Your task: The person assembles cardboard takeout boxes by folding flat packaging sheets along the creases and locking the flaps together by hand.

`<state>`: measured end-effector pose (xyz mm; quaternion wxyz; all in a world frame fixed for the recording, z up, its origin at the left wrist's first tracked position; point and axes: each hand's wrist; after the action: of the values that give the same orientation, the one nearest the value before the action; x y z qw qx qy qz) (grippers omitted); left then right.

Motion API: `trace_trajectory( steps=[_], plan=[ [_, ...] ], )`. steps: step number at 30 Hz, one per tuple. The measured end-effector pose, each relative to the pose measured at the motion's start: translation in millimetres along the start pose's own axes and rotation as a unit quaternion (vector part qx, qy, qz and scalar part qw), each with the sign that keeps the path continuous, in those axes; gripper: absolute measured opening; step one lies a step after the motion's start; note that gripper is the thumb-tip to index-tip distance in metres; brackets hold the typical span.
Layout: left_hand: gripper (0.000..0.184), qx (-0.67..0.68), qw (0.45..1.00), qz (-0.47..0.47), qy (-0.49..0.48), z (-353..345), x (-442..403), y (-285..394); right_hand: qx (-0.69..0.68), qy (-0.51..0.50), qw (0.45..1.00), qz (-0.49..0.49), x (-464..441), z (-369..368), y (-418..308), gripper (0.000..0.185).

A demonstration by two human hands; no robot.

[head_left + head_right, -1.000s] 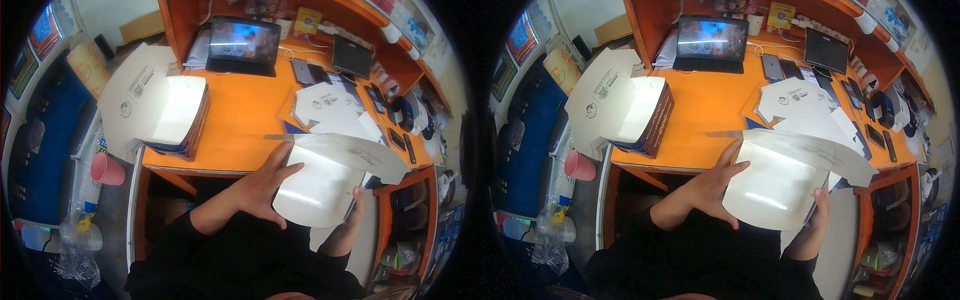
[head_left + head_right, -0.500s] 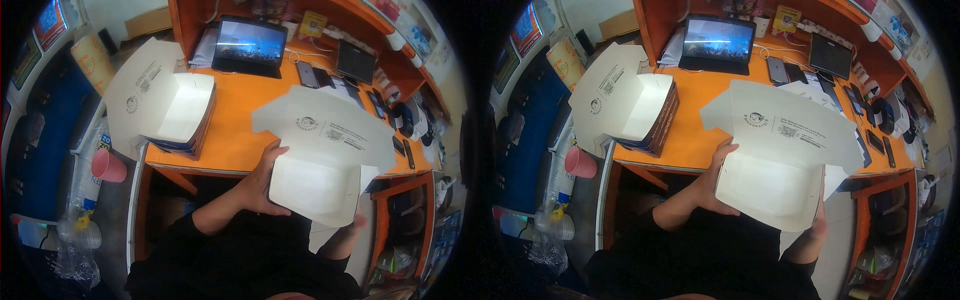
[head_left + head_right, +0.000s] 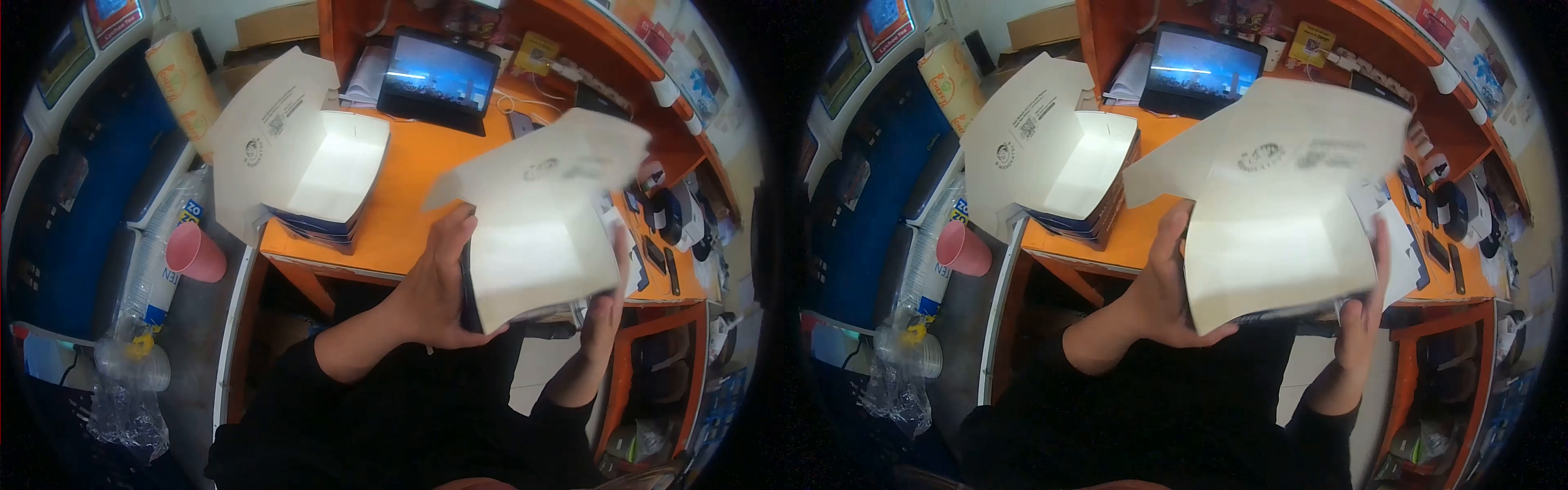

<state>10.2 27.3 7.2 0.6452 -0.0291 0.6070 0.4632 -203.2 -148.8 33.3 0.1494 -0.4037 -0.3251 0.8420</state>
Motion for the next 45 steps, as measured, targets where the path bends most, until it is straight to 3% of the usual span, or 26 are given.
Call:
trace_trajectory(
  steps=[2,4,6,7,8,9,10,12,14,15,18,24,28,33,37,42,45],
  plan=[
    [0.118,-0.121,0.991,-0.031,0.053,-2,-9,7,0.174,0.01,0.976,0.13,-41,-16,-48,0.098],
    [0.114,-0.189,0.976,-0.062,0.09,2,-13,9,0.338,-0.157,0.878,0.301,-63,-31,-108,0.078],
    [0.108,-0.206,0.968,-0.095,0.11,13,-15,5,0.303,-0.285,0.872,0.259,-76,-57,-130,0.062],
    [0.103,-0.194,0.975,-0.043,0.1,25,-9,5,0.284,-0.345,0.863,0.237,-84,-65,-137,0.054],
    [0.099,-0.185,0.979,0.009,0.091,38,-2,5,0.234,-0.348,0.882,0.216,-96,-70,-142,0.048],
    [0.096,-0.245,0.958,-0.042,0.142,53,-4,12,0.181,-0.353,0.897,0.194,-110,-74,-145,0.042],
    [0.088,-0.32,0.934,-0.036,0.154,68,2,16,0.128,-0.358,0.909,0.171,-124,-78,-148,0.036],
    [0.069,-0.479,0.867,0.034,0.134,98,19,21,0.059,-0.341,0.93,0.127,-159,-82,-158,0.041],
    [0.048,-0.517,0.849,0.07,0.084,118,36,11,-0.03,-0.309,0.923,0.229,-195,-97,-154,0.046],
    [0.038,-0.535,0.838,0.088,0.058,123,42,9,-0.034,-0.303,0.924,0.232,-205,-106,-159,0.05],
    [0.025,-0.482,0.868,0.083,0.087,121,43,8,-0.075,-0.353,0.898,0.25,-225,-148,-170,0.056],
    [0.026,-0.456,0.883,0.045,0.098,123,43,10,0.022,-0.493,0.84,0.226,-210,-226,-176,0.033],
    [0.026,-0.457,0.882,0.046,0.109,128,51,7,0.187,-0.441,0.815,0.327,-182,-238,-168,0.029],
    [0.026,-0.434,0.893,0.032,0.118,127,56,5,0.258,-0.449,0.793,0.321,-161,-240,-165,0.029],
    [0.023,-0.416,0.902,0.007,0.112,133,60,-3,0.253,-0.414,0.816,0.314,-147,-249,-153,0.027],
    [0.02,-0.409,0.904,-0.012,0.124,133,62,-7,0.179,-0.388,0.861,0.274,-126,-252,-138,0.042],
    [0.024,-0.391,0.911,-0.012,0.133,130,70,-13,0.166,-0.38,0.867,0.275,-114,-249,-135,0.066]
  ],
)
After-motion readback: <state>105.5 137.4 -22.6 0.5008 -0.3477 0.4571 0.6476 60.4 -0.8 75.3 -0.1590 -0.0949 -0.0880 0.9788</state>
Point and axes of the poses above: each hand's wrist, its own x-axis away from the middle knuckle, its own z-axis out of the back of the hand, y = z × x, and after that the axes turned 8 degrees about x, right-handed
